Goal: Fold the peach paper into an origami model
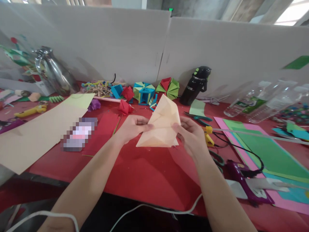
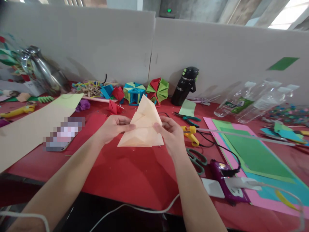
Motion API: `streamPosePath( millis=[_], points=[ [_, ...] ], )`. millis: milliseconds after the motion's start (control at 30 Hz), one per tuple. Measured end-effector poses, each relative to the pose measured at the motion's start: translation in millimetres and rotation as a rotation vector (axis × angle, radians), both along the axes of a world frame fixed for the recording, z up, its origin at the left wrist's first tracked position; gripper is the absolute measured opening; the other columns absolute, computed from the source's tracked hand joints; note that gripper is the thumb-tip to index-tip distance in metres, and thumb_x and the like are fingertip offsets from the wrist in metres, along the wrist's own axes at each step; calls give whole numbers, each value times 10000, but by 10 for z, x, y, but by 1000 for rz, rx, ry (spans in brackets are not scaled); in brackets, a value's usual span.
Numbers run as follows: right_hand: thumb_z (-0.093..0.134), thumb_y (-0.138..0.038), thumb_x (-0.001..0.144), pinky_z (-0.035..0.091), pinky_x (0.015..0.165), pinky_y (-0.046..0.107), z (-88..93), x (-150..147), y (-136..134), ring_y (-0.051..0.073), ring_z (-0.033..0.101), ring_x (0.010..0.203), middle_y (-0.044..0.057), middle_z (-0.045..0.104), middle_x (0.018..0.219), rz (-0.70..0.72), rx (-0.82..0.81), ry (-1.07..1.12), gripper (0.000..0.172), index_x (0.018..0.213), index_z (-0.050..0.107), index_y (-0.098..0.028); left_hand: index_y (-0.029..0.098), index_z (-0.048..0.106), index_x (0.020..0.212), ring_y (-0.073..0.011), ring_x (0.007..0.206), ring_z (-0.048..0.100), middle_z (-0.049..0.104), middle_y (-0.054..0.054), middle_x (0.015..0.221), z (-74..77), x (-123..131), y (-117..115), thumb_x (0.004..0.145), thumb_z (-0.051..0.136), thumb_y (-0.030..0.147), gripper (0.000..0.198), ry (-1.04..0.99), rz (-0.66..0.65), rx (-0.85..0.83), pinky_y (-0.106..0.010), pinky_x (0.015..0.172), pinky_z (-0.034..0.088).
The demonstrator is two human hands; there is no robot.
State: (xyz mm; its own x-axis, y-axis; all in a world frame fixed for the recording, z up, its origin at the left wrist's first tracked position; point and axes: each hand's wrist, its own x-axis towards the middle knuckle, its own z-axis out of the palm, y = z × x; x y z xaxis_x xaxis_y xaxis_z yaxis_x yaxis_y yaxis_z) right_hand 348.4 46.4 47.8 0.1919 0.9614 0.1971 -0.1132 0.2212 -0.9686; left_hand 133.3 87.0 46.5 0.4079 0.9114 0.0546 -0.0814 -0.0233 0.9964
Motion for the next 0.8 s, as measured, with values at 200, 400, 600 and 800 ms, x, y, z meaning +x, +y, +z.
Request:
streamPosePath(
  millis=[200, 400, 600, 800],
  points=[
    [800, -383, 687, 549, 602, 301, -13, -14, -19, 180, 677, 685, 20, 741, 801, -7, 25, -116, 379, 1012, 699, -215, 164, 746, 821, -169, 732, 664, 737, -73, 840, 6, -45, 11, 679, 787, 359, 245, 75, -46, 30, -267, 667, 500],
    [803, -407, 680, 544, 588, 294, -30, 58, -8, 182, 669, 662, 16, 732, 741, 15, 27, -230, 338, 946, 727, -213, 178, 751, 801, -172, 720, 665, 739, -75, 829, 34, -107, 34, 657, 801, 349, 229, 118, -21, 7, -269, 657, 499],
    [794, -443, 693, 540, 587, 291, -67, 72, 8, 150, 637, 582, 7, 716, 680, 55, 12, -273, 409, 1000, 714, -186, 168, 748, 760, -167, 687, 661, 733, -77, 775, 89, -181, 41, 627, 824, 331, 224, 128, -10, -23, -264, 630, 502],
    [770, -423, 730, 566, 628, 318, -89, 65, 12, 197, 697, 708, 28, 756, 809, 50, 26, -263, 406, 1066, 689, -210, 166, 751, 776, -157, 684, 656, 731, -74, 778, 87, -184, 50, 628, 824, 334, 235, 119, -20, -50, -254, 623, 494]
  ],
)
